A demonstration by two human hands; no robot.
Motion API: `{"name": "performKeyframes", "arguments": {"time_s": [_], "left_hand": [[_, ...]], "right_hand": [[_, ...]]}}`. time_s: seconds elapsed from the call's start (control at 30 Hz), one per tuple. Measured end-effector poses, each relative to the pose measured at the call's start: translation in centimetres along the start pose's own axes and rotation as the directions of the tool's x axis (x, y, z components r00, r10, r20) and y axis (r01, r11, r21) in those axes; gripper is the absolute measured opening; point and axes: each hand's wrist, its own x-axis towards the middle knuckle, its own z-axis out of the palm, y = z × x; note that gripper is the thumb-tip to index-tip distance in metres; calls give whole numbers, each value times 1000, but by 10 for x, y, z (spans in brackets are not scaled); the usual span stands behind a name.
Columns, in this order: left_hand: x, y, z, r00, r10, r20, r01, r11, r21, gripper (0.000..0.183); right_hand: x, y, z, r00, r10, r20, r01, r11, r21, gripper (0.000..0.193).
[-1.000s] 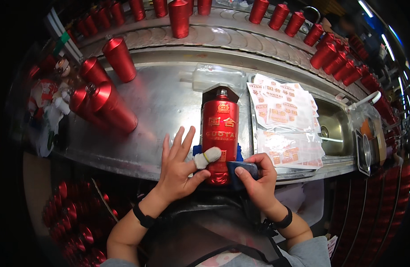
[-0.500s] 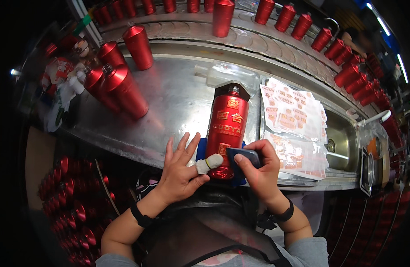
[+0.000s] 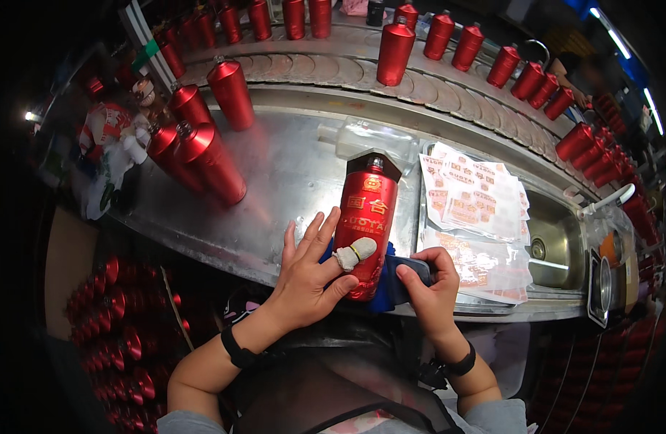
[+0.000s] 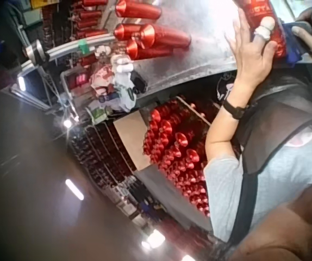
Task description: Apply labels to red bottles on an assembly line and organize them on a pallet.
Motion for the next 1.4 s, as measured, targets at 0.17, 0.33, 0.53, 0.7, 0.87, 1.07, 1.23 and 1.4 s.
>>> {"name": "performKeyframes", "arguments": {"time_s": [0.17,0.33,0.53,0.7,0.87,1.07,1.23,1.4], "left_hand": [[-4,7,-2,992,91,85,-101,987,127,39],[-33,-15,0,998,18,52,-17,1000,-26,44],[-21,-37,-2,983,-166,-72,165,986,-29,51],[62,-59,-1,829,-552,90,456,573,-682,50],[133,-52,-4,662,-613,432,727,383,-570,54],[166,-48,7,605,-531,593,795,374,-477,49],[156,-54,31,682,-356,639,682,-6,-731,30],[84,-5,-41,835,-449,318,387,70,-919,32]], "right_hand": [[-1,5,-10,999,38,31,-42,993,106,24],[-1,-6,7,979,73,189,-108,977,185,24],[2,18,-16,991,60,116,-61,998,-3,23],[4,24,-29,981,127,147,-153,971,183,19],[-2,12,-30,948,78,307,39,933,-358,55],[2,-6,13,855,-95,510,467,571,-676,98],[-7,-13,5,856,-186,482,481,630,-610,87],[-4,-35,-14,640,-292,710,734,504,-455,103]]}}
